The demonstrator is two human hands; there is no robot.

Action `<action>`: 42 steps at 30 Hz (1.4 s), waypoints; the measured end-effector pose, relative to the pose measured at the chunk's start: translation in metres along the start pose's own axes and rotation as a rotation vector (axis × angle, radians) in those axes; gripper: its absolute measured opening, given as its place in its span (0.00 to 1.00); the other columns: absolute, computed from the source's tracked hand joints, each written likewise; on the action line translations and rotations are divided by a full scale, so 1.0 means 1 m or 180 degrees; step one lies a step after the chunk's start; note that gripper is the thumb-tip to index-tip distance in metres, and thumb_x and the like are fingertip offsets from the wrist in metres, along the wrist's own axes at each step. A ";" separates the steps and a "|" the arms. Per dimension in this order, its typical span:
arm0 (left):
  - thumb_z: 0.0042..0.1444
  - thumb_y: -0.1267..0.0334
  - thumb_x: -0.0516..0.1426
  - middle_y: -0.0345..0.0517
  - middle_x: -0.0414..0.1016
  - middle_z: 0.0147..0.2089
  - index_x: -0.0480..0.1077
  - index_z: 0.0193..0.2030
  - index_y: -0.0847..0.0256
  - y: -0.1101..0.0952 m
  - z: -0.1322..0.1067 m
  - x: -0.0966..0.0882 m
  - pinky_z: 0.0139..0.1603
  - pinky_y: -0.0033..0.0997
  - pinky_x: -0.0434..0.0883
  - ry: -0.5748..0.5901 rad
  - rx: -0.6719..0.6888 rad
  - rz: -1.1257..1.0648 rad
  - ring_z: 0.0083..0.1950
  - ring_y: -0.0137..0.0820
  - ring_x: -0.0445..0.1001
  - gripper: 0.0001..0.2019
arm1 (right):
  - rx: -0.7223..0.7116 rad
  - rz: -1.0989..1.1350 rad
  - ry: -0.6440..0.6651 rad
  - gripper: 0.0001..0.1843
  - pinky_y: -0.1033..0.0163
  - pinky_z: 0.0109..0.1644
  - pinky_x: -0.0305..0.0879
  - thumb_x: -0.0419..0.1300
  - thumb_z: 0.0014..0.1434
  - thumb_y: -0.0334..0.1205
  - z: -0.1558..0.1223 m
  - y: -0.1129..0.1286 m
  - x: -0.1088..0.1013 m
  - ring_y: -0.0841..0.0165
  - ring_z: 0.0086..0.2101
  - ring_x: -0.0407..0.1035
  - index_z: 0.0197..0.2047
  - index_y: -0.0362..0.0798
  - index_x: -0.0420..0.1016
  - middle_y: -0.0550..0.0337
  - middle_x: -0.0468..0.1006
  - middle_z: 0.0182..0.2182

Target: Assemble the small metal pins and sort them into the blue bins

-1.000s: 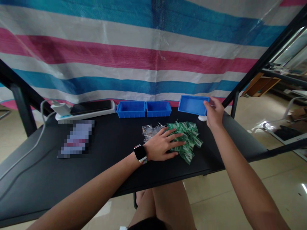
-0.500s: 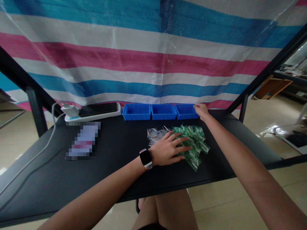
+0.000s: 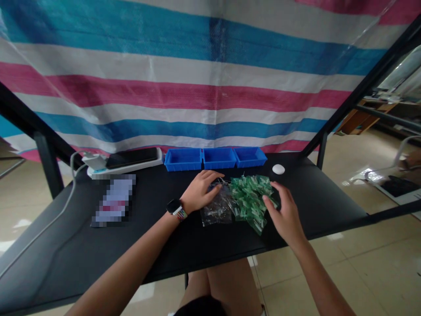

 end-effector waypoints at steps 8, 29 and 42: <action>0.74 0.44 0.51 0.53 0.49 0.83 0.56 0.80 0.47 -0.021 -0.014 0.035 0.79 0.69 0.51 0.0517 0.0093 0.0719 0.84 0.55 0.45 0.32 | 0.0128 -0.0075 0.0662 0.33 0.29 0.73 0.57 0.54 0.73 0.57 0.014 0.000 0.053 0.45 0.71 0.60 0.74 0.51 0.62 0.40 0.67 0.70; 0.76 0.54 0.48 0.58 0.61 0.77 0.66 0.67 0.58 -0.057 -0.022 0.036 0.80 0.64 0.50 -0.0693 -0.0565 0.0393 0.82 0.48 0.50 0.19 | -0.0897 0.0583 0.1633 0.28 0.38 0.75 0.58 0.58 0.73 0.44 0.059 0.048 0.082 0.53 0.69 0.65 0.73 0.52 0.65 0.47 0.73 0.68; 0.73 0.59 0.52 0.41 0.74 0.71 0.76 0.65 0.46 0.012 0.050 0.021 0.74 0.58 0.63 0.1165 0.0364 0.0251 0.77 0.45 0.65 0.18 | -0.0398 -0.0178 0.0969 0.40 0.14 0.70 0.50 0.70 0.62 0.52 -0.067 0.130 0.075 0.28 0.74 0.47 0.75 0.62 0.65 0.46 0.56 0.76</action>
Point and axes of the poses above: each hand's wrist, its own z-axis towards the middle knuckle, its own x-axis out of the palm, y = z × x, the point moved 1 cm from there along z, towards the middle knuckle
